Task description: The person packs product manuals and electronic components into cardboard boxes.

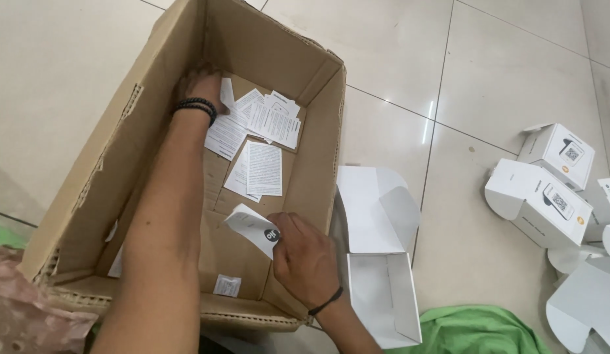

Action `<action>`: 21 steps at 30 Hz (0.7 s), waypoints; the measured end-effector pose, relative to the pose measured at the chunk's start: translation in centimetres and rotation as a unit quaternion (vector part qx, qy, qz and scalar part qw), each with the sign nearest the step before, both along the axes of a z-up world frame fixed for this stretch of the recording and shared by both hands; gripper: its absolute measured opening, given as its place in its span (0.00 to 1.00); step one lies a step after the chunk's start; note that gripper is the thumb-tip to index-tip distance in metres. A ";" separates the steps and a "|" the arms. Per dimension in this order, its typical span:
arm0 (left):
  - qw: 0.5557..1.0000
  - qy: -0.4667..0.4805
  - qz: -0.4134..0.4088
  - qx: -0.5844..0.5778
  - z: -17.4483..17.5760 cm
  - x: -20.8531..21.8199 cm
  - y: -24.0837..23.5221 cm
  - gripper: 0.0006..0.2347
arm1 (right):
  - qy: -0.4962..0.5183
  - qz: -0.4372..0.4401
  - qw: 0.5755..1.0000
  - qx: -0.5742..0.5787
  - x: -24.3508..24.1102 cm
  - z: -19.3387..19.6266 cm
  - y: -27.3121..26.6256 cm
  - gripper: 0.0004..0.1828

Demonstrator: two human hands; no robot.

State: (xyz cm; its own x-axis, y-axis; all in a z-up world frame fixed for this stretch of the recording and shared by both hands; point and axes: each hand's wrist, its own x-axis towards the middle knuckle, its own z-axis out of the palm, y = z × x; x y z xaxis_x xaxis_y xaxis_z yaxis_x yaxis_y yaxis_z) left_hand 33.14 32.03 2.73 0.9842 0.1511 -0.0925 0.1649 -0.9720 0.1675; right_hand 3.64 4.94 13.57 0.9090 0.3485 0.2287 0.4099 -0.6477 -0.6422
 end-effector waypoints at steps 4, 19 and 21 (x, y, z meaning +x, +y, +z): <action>0.997 0.052 -0.002 0.058 -1.0 2.0 -0.3 0.47 | -0.020 0.000 1.000 0.016 0.3 -0.1 -0.2 0.19; 0.966 -0.074 0.082 -0.236 3.5 -8.0 4.3 0.27 | -0.024 -0.033 0.995 0.088 1.0 0.3 6.3 0.18; 0.964 -0.072 0.080 -0.245 8.4 -11.2 2.7 0.27 | -0.034 -0.027 0.994 0.103 1.6 0.0 6.1 0.16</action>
